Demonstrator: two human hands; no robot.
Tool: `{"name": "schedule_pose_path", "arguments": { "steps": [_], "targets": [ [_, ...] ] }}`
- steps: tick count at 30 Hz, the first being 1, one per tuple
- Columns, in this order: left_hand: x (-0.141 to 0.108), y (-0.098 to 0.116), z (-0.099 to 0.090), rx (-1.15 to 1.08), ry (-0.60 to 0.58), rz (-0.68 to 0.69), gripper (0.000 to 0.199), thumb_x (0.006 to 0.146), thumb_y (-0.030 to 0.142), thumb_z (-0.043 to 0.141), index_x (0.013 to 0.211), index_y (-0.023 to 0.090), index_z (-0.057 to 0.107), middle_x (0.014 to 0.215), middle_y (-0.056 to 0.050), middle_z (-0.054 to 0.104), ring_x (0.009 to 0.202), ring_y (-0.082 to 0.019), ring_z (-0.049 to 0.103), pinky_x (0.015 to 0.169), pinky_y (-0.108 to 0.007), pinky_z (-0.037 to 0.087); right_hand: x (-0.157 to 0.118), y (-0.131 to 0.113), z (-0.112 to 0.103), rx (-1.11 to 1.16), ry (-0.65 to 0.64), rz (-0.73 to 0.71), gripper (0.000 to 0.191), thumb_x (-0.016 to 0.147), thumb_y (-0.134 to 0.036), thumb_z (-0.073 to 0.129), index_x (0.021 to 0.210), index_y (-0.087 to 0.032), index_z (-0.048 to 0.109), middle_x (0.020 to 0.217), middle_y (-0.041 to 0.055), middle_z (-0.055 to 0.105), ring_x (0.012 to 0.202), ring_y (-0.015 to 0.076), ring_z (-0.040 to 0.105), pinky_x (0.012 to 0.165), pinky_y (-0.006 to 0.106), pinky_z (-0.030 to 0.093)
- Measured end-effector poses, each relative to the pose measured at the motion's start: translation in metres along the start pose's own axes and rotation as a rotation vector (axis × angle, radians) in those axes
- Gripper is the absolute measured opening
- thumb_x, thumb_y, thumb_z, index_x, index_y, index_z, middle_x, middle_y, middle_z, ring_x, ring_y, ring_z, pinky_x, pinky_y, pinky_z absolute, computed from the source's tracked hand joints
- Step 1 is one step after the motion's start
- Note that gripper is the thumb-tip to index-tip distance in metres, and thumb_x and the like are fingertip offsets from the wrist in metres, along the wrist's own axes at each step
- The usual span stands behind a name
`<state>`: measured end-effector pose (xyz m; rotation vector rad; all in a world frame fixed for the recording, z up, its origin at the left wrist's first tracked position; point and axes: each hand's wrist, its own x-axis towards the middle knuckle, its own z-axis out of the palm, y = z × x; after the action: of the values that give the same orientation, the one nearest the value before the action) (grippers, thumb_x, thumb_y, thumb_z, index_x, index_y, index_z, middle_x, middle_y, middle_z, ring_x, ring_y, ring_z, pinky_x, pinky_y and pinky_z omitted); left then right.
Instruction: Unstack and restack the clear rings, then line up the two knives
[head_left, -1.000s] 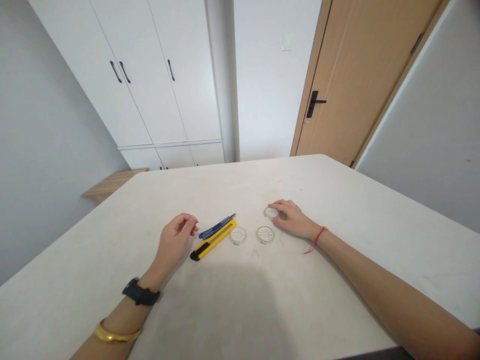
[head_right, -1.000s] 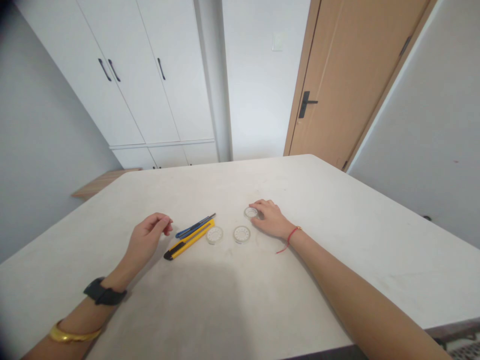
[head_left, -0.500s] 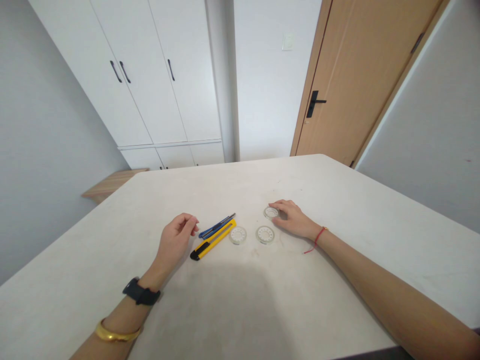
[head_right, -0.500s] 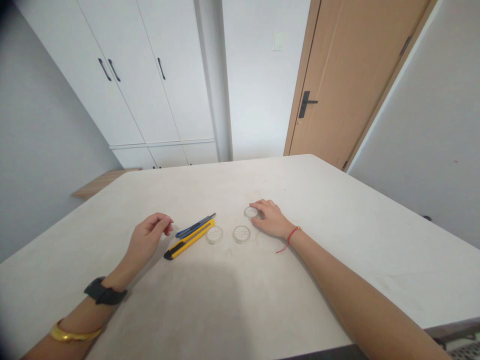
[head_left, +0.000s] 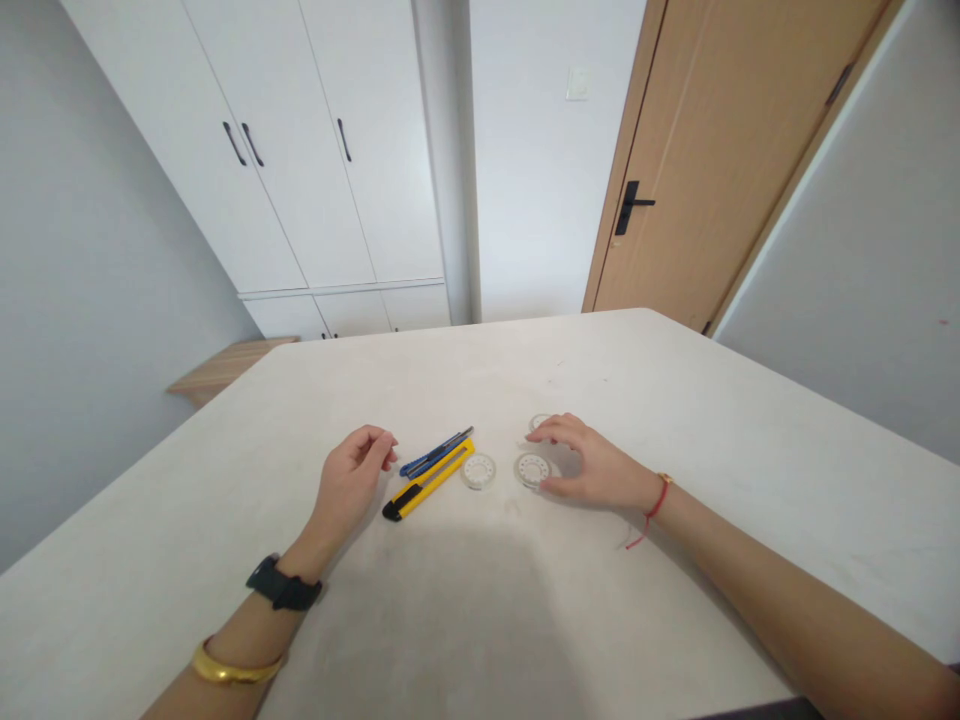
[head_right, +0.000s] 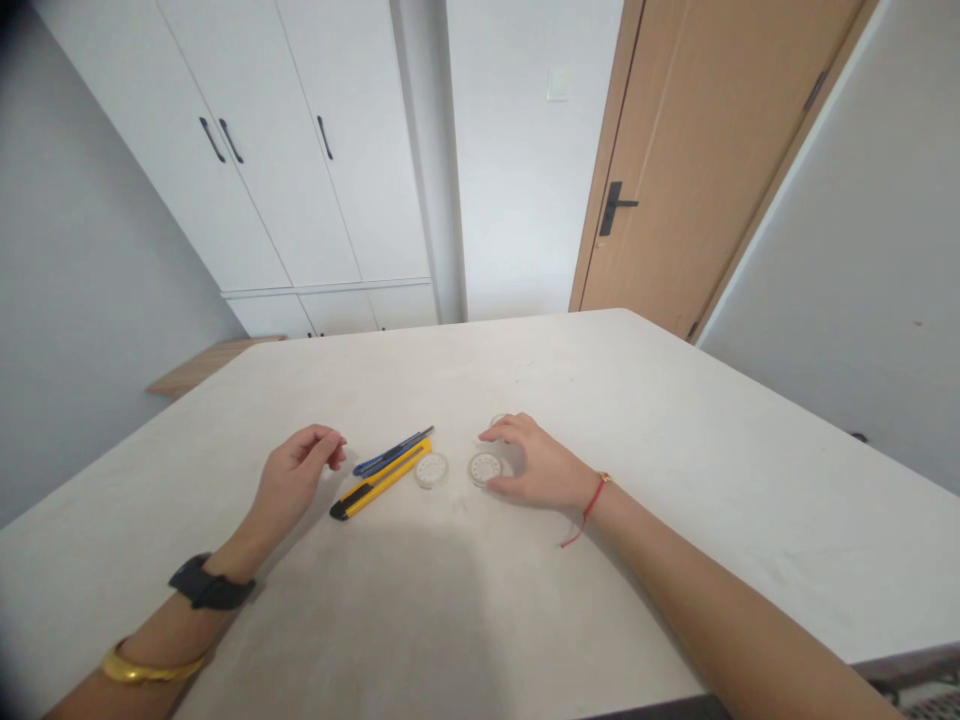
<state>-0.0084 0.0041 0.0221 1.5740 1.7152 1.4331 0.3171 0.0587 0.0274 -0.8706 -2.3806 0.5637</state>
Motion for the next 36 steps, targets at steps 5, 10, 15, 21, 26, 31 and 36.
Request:
{"name": "schedule_pose_path", "arguments": {
  "steps": [5, 10, 15, 21, 26, 31, 36],
  "targets": [
    [0.0, -0.001, 0.0, 0.0, 0.003, -0.001, 0.026, 0.08, 0.043, 0.053, 0.07, 0.02, 0.06, 0.058, 0.001, 0.058, 0.058, -0.015, 0.056, 0.058, -0.026, 0.046, -0.002, -0.008, 0.007, -0.063, -0.054, -0.002, 0.055, 0.066, -0.035, 0.078, 0.117, -0.022, 0.06, 0.117, 0.0117, 0.06, 0.111, 0.0287, 0.055, 0.098, 0.046, 0.044],
    [-0.001, -0.002, 0.0, -0.003, -0.008, -0.006, 0.025, 0.081, 0.042, 0.054, 0.07, 0.02, 0.06, 0.058, 0.002, 0.058, 0.058, -0.014, 0.056, 0.059, -0.025, 0.045, -0.002, -0.006, 0.01, -0.076, -0.058, 0.031, 0.049, 0.07, -0.03, 0.074, 0.115, -0.02, 0.06, 0.111, 0.0111, 0.062, 0.104, 0.0266, 0.058, 0.092, 0.042, 0.047],
    [-0.001, -0.002, 0.0, -0.001, -0.004, -0.005, 0.025, 0.081, 0.041, 0.053, 0.07, 0.02, 0.059, 0.058, 0.002, 0.058, 0.058, -0.014, 0.055, 0.059, -0.025, 0.045, -0.002, -0.004, 0.014, -0.066, -0.03, 0.031, 0.042, 0.071, -0.023, 0.069, 0.112, -0.02, 0.06, 0.106, 0.0096, 0.064, 0.1, 0.0243, 0.06, 0.09, 0.039, 0.048],
    [0.0, -0.003, 0.0, 0.009, -0.013, -0.006, 0.026, 0.081, 0.042, 0.053, 0.071, 0.02, 0.059, 0.059, 0.001, 0.058, 0.059, -0.015, 0.056, 0.059, -0.026, 0.046, -0.003, -0.008, 0.017, -0.082, -0.023, 0.068, 0.042, 0.069, -0.024, 0.07, 0.11, -0.02, 0.061, 0.105, 0.01, 0.065, 0.095, 0.0237, 0.062, 0.087, 0.038, 0.05],
    [0.0, -0.003, 0.0, -0.002, -0.003, -0.006, 0.026, 0.081, 0.042, 0.054, 0.069, 0.02, 0.059, 0.058, 0.002, 0.058, 0.058, -0.015, 0.056, 0.059, -0.025, 0.045, 0.006, 0.006, 0.01, -0.003, 0.125, 0.149, 0.034, 0.071, -0.027, 0.068, 0.104, -0.021, 0.062, 0.101, 0.0065, 0.066, 0.09, 0.0207, 0.062, 0.08, 0.034, 0.05],
    [0.0, -0.003, 0.001, -0.015, 0.0, -0.015, 0.025, 0.08, 0.042, 0.054, 0.07, 0.02, 0.06, 0.059, 0.002, 0.058, 0.058, -0.014, 0.055, 0.059, -0.025, 0.045, 0.017, 0.039, 0.008, 0.003, 0.335, 0.243, 0.034, 0.07, -0.028, 0.065, 0.103, -0.02, 0.062, 0.101, 0.0073, 0.065, 0.089, 0.0211, 0.061, 0.075, 0.034, 0.049],
    [0.001, -0.005, 0.0, -0.006, -0.01, -0.002, 0.025, 0.081, 0.042, 0.054, 0.07, 0.02, 0.06, 0.059, 0.002, 0.058, 0.059, -0.014, 0.055, 0.06, -0.025, 0.045, 0.019, 0.05, 0.015, -0.012, 0.343, 0.268, 0.038, 0.069, -0.028, 0.064, 0.106, -0.019, 0.061, 0.102, 0.0083, 0.064, 0.088, 0.021, 0.06, 0.075, 0.035, 0.05]
  ]
}}
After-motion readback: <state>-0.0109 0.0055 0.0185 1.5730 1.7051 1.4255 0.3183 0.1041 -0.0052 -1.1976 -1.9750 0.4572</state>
